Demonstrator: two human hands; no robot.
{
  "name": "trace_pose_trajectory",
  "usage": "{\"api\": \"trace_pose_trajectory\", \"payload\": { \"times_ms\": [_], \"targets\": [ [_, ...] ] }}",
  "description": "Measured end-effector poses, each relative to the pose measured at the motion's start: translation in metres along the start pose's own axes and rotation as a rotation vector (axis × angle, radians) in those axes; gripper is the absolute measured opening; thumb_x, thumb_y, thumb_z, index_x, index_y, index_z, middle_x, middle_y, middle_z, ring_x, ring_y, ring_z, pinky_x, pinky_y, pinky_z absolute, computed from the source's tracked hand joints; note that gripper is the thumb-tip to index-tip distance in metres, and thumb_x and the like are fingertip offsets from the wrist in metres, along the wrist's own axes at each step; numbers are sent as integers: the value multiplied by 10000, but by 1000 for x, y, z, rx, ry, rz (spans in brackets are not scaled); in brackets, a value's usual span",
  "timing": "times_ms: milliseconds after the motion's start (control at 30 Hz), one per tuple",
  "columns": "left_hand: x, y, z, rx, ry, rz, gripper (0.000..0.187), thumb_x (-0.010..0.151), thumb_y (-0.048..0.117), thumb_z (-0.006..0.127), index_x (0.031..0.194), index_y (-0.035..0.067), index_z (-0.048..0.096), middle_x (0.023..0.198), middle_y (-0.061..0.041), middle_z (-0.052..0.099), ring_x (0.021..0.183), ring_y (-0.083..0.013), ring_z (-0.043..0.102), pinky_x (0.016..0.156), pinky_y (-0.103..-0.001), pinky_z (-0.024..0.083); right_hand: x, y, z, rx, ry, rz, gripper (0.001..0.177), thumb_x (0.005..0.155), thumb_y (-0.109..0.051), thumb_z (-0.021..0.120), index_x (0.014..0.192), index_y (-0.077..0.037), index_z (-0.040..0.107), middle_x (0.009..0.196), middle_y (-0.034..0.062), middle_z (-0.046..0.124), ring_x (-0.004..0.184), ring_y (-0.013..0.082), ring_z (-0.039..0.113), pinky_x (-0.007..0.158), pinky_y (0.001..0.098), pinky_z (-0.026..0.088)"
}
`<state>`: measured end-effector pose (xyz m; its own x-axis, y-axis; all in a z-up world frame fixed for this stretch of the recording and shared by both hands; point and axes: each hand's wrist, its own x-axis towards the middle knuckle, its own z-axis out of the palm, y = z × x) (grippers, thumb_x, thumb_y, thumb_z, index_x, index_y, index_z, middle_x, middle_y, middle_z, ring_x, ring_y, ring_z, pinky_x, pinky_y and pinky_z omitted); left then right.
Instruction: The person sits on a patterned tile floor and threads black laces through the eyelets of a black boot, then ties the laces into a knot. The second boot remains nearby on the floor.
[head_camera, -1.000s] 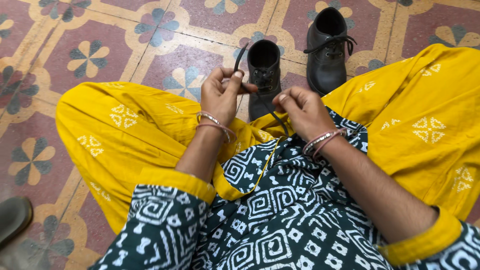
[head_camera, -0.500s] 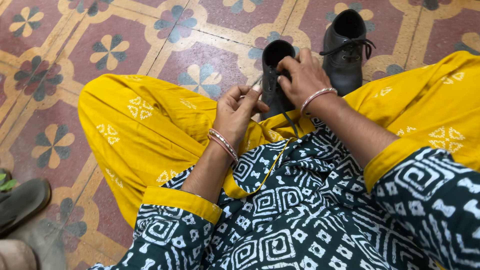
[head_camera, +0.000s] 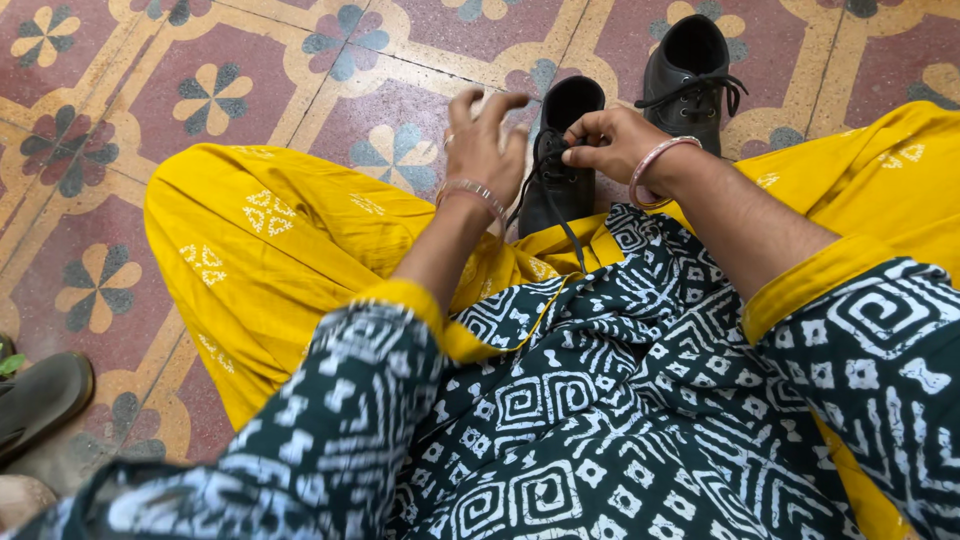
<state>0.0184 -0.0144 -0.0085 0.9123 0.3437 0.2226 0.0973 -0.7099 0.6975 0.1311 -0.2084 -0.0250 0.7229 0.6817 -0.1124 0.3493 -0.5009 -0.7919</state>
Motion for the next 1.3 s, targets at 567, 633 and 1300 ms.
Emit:
{"api": "trace_pose_trajectory", "payload": {
  "times_ms": [567, 633, 1300],
  "targets": [
    [26, 24, 9, 448, -383, -55, 668, 672, 570, 757, 1294, 354, 644, 1593, -101, 336, 1444, -341, 370, 1135, -524, 338, -18, -6, 5, 32, 179, -28, 176, 909, -206, 766, 978, -46, 738, 890, 41, 738, 787, 97, 677, 731, 274, 558],
    [26, 21, 10, 440, -374, -67, 676, 672, 582, 759, 1297, 353, 642, 1581, -100, 345, 1441, -335, 375, 1126, -533, 337, -16, -3, 8, 151, 173, -1, 147, 923, -197, 754, 983, -63, 734, 900, 18, 736, 806, 73, 666, 745, 249, 551],
    [32, -32, 26, 139, -317, -22, 379, 888, 465, 666, 1146, 193, 719, 1524, -227, 371, 1301, -422, 536, 1088, -440, 434, -83, 26, -55, 1409, 594, 209, 224, 838, -349, 704, 875, -143, 623, 971, 55, 669, 970, 225, 641, 1006, 426, 526]
  ]
}}
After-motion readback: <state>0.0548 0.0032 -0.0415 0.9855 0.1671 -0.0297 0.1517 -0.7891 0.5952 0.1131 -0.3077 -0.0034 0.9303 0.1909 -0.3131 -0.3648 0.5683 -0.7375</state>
